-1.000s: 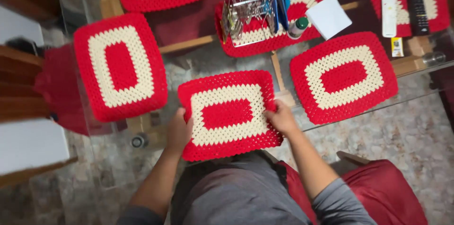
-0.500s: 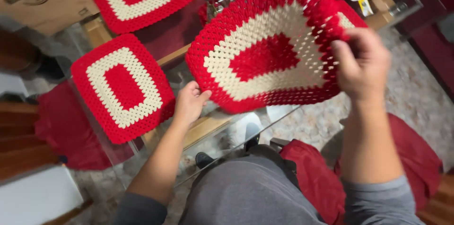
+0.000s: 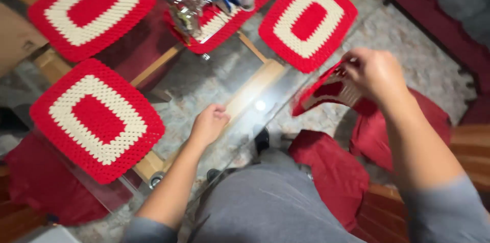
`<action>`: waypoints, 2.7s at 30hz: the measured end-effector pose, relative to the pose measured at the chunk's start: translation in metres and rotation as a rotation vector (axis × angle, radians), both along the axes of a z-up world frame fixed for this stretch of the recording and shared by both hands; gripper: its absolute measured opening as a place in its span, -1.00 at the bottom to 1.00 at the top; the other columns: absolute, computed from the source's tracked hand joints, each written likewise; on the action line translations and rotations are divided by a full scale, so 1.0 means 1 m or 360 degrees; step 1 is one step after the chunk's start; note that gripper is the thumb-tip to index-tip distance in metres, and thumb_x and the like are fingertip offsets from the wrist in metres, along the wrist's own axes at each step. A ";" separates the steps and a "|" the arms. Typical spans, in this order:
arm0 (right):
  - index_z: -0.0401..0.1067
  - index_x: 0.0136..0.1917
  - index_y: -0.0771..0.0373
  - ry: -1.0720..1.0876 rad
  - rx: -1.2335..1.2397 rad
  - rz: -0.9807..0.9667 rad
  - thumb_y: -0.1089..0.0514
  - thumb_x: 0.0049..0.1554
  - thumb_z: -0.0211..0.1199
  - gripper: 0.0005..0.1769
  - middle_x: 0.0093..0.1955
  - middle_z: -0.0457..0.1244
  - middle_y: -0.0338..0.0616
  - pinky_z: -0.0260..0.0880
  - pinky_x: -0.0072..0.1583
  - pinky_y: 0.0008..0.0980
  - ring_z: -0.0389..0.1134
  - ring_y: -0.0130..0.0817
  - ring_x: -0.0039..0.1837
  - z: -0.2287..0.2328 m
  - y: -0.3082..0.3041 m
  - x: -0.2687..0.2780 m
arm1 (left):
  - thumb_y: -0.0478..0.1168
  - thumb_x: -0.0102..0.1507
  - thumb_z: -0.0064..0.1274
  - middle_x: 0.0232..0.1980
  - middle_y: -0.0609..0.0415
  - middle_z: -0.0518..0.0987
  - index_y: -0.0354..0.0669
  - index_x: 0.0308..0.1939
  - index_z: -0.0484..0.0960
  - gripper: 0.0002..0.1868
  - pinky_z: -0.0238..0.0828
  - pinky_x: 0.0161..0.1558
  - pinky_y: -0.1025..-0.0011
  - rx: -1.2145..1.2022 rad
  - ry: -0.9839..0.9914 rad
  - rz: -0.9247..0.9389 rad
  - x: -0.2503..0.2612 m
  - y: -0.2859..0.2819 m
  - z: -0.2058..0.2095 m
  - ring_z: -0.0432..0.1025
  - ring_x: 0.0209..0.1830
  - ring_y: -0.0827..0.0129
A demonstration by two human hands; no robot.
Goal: The person clears a glass dining table by removing crocheted placemats, a cutlery holder, a bottle, and remote controls. They place the items on nearby chairs and a side table, then wipe the glass surface with a cloth.
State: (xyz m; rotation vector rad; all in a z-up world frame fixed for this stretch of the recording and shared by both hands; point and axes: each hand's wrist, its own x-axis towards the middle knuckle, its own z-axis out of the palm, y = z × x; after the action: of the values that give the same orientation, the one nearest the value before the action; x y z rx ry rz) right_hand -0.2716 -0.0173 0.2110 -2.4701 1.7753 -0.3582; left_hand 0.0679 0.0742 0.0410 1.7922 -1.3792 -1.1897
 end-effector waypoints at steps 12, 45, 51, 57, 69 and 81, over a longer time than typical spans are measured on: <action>0.41 0.02 0.63 -0.0749 -0.0779 -0.0076 0.56 0.13 0.14 -0.84 -0.12 0.28 0.14 0.24 -0.12 -0.42 0.24 -0.25 -0.19 0.077 0.043 -0.036 | -0.27 0.04 0.04 -0.43 0.16 0.52 -0.20 -0.26 0.49 -0.79 0.30 -0.38 0.60 -0.0179 0.0062 -0.0363 -0.059 -0.026 0.036 0.38 -0.49 0.51; 0.29 0.05 0.25 -0.2301 0.1252 0.0315 0.24 0.01 0.16 -0.70 -0.21 0.26 -0.14 0.36 -0.03 -0.47 0.32 -0.46 -0.15 0.086 -0.007 0.221 | 0.23 0.22 -0.27 0.09 0.02 0.37 -0.09 0.21 0.18 -0.36 0.34 -0.05 0.34 0.0411 0.2064 0.0761 0.021 0.005 -0.075 0.35 0.01 0.29; 0.22 -0.06 0.17 -0.2253 0.1105 0.0016 0.15 0.08 0.10 -0.84 -0.24 0.19 -0.23 0.30 -0.03 -0.50 0.30 -0.40 -0.12 -0.002 -0.073 0.156 | -0.23 0.03 -0.12 0.17 -0.19 0.31 -0.20 0.23 0.19 -0.35 0.13 0.12 0.06 -0.0070 0.2445 0.1172 0.040 0.063 -0.041 0.24 0.08 -0.01; 0.38 -0.01 0.12 -0.0387 0.0958 0.0161 0.06 -0.01 0.16 -0.73 -0.11 0.30 0.04 0.23 0.02 0.00 0.28 0.08 0.03 -0.204 -0.095 0.110 | 0.01 -0.08 0.22 -0.18 -0.18 0.49 -0.19 -0.06 0.45 -0.40 0.38 -0.18 0.19 0.0584 -0.0171 0.1229 0.049 0.087 -0.106 0.42 -0.10 0.01; 0.37 0.05 0.02 -0.0158 0.0355 0.0892 0.03 -0.06 0.15 -0.63 -0.01 0.26 -0.16 0.27 0.08 -0.24 0.27 -0.13 0.07 -0.278 -0.093 0.044 | -0.09 -0.02 0.11 0.05 -0.36 0.35 -0.44 0.25 0.06 -0.12 0.45 -0.15 0.22 0.0836 -0.1401 0.0905 -0.025 0.086 -0.158 0.39 -0.02 -0.04; 0.33 0.02 0.05 -0.0036 0.0566 0.0131 0.08 -0.07 0.10 -0.66 -0.11 0.22 -0.06 0.32 0.01 -0.08 0.30 -0.02 0.01 -0.260 -0.170 -0.001 | 0.25 0.02 -0.05 0.05 -0.05 0.41 -0.04 0.22 0.26 -0.22 0.34 -0.09 0.03 0.1131 -0.1050 0.0401 0.016 -0.022 -0.048 0.35 0.07 -0.01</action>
State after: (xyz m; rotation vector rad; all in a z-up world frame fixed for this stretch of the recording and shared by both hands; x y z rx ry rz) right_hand -0.2725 -0.1871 -0.0490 -2.2674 1.5625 -0.0559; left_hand 0.0836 0.0518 -0.0074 2.9602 -1.0360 -1.0626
